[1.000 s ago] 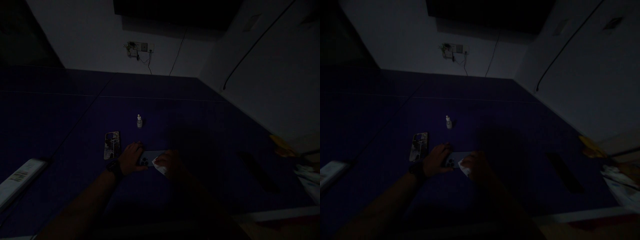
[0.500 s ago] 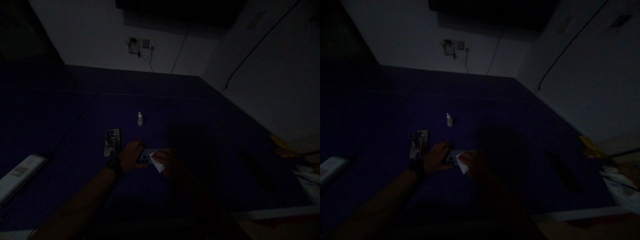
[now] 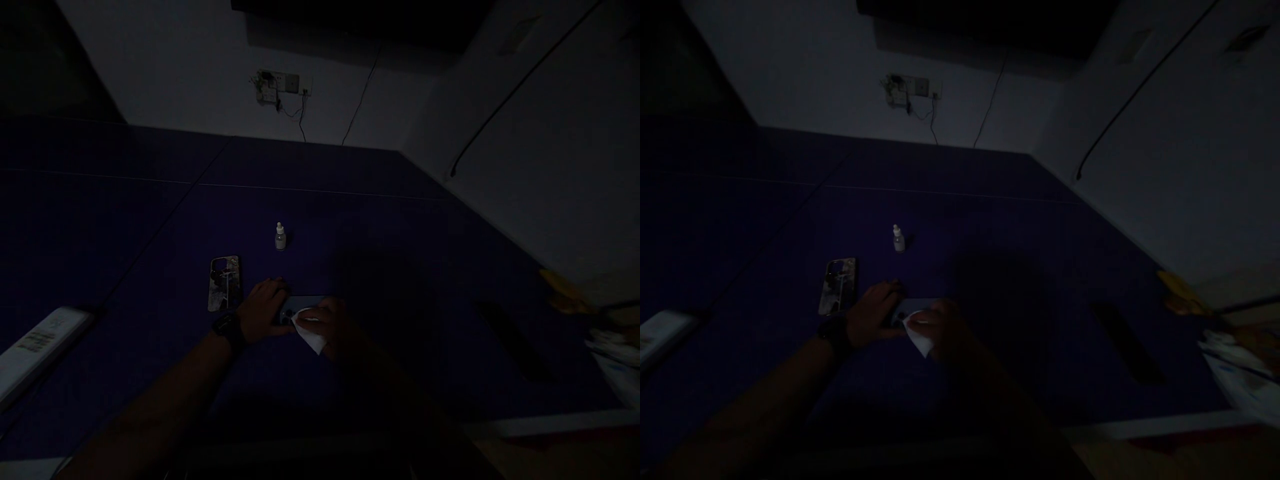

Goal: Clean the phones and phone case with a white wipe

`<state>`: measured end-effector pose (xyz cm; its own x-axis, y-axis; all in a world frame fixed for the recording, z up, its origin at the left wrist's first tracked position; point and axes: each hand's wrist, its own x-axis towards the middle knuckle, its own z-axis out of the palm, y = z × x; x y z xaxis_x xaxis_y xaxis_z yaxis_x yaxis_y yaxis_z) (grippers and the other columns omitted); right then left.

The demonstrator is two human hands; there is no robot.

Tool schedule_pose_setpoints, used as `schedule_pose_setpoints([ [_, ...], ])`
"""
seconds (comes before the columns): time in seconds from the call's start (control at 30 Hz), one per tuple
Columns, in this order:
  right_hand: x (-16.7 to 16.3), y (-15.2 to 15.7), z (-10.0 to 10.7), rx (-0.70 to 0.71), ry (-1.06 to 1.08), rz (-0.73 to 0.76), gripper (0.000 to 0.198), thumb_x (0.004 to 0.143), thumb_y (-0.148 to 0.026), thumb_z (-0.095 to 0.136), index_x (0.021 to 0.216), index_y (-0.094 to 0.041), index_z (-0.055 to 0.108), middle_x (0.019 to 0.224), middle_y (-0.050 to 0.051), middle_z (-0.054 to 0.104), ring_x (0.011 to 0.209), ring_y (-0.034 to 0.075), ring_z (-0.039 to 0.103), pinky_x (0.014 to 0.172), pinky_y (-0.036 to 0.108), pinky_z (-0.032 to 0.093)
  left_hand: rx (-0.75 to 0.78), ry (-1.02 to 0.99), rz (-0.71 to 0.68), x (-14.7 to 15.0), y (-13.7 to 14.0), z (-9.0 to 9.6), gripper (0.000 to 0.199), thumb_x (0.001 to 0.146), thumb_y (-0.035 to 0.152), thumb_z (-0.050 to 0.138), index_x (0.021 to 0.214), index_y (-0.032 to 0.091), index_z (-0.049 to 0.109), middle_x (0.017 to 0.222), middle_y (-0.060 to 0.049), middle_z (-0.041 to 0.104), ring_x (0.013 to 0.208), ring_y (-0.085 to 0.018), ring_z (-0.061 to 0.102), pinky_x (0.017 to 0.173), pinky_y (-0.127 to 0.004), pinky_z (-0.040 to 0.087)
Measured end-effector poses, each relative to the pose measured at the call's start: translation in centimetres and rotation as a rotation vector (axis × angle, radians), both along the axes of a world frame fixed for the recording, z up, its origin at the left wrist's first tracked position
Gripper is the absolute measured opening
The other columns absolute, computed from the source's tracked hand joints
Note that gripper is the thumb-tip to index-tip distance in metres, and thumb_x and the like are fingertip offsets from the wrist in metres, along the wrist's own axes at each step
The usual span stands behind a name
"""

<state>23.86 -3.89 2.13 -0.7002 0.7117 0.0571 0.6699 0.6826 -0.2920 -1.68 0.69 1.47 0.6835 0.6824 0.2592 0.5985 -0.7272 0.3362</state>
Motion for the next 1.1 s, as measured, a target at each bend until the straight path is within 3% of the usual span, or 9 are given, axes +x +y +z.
schedule_pose_setpoints([
  [0.1, 0.2, 0.1, 0.0, -0.027, -0.003, -0.007, 0.055, 0.071, -0.023, 0.067, 0.125, -0.033, 0.069, 0.133, -0.001, 0.067, 0.112, 0.03, 0.049, 0.093, 0.045, 0.028, -0.012, 0.009, 0.001, 0.0, 0.0, 0.0, 0.067, 0.08, 0.065, 0.07, 0.127, 0.02, 0.052, 0.132, -0.015, 0.056, 0.133, -0.036, 0.047, 0.112, -0.055, 0.035],
  [0.23, -0.1, 0.0, 0.4, 0.033, -0.025, -0.133, 0.068, 0.074, -0.018, 0.062, 0.141, -0.025, 0.057, 0.147, 0.005, 0.056, 0.116, 0.032, 0.046, 0.093, 0.045, 0.029, -0.018, 0.01, 0.0, 0.0, 0.1, 0.0, 0.069, 0.079, 0.068, 0.07, 0.128, 0.021, 0.052, 0.132, -0.015, 0.056, 0.134, -0.037, 0.046, 0.111, -0.055, 0.035],
  [0.43, -0.7, -0.1, 0.9, -0.061, -0.006, 0.001, 0.064, 0.068, -0.02, 0.063, 0.131, -0.032, 0.065, 0.139, -0.001, 0.063, 0.116, 0.03, 0.046, 0.096, 0.046, 0.027, -0.011, 0.015, 0.002, 0.0, 0.0, 0.0, 0.067, 0.082, 0.067, 0.067, 0.129, 0.021, 0.053, 0.133, -0.015, 0.055, 0.133, -0.037, 0.046, 0.111, -0.056, 0.036],
  [0.63, -0.5, 0.0, 1.3, 0.003, -0.019, -0.126, 0.066, 0.076, -0.022, 0.058, 0.141, -0.025, 0.057, 0.146, 0.004, 0.057, 0.113, 0.031, 0.046, 0.093, 0.048, 0.028, -0.006, 0.016, -0.004, 0.0, 0.1, -0.2, 0.071, 0.08, 0.069, 0.068, 0.13, 0.021, 0.051, 0.132, -0.015, 0.056, 0.134, -0.037, 0.046, 0.111, -0.056, 0.035],
  [0.8, -0.4, -0.2, 1.2, -0.089, 0.01, -0.001, 0.057, 0.068, -0.023, 0.061, 0.124, -0.032, 0.07, 0.135, -0.002, 0.066, 0.113, 0.03, 0.046, 0.096, 0.047, 0.026, -0.002, 0.011, 0.01, 0.0, 0.1, -0.2, 0.066, 0.082, 0.066, 0.067, 0.129, 0.022, 0.052, 0.131, -0.014, 0.056, 0.133, -0.036, 0.046, 0.11, -0.055, 0.036],
  [0.97, -0.3, -0.3, 1.4, -0.041, 0.001, -0.136, 0.066, 0.071, -0.019, 0.057, 0.136, -0.026, 0.062, 0.143, 0.004, 0.059, 0.116, 0.03, 0.045, 0.094, 0.046, 0.026, -0.015, 0.016, 0.003, 0.0, 0.1, -0.1, 0.072, 0.079, 0.067, 0.07, 0.129, 0.021, 0.051, 0.132, -0.016, 0.056, 0.134, -0.037, 0.046, 0.111, -0.055, 0.035],
  [1.1, 0.0, -0.3, 1.1, -0.072, 0.011, -0.033, 0.055, 0.07, -0.022, 0.058, 0.122, -0.031, 0.071, 0.131, 0.001, 0.067, 0.113, 0.03, 0.047, 0.093, 0.046, 0.027, -0.006, 0.02, 0.019, 0.0, 0.0, -0.1, 0.069, 0.079, 0.066, 0.071, 0.128, 0.022, 0.051, 0.133, -0.015, 0.056, 0.134, -0.037, 0.046, 0.111, -0.055, 0.036],
])
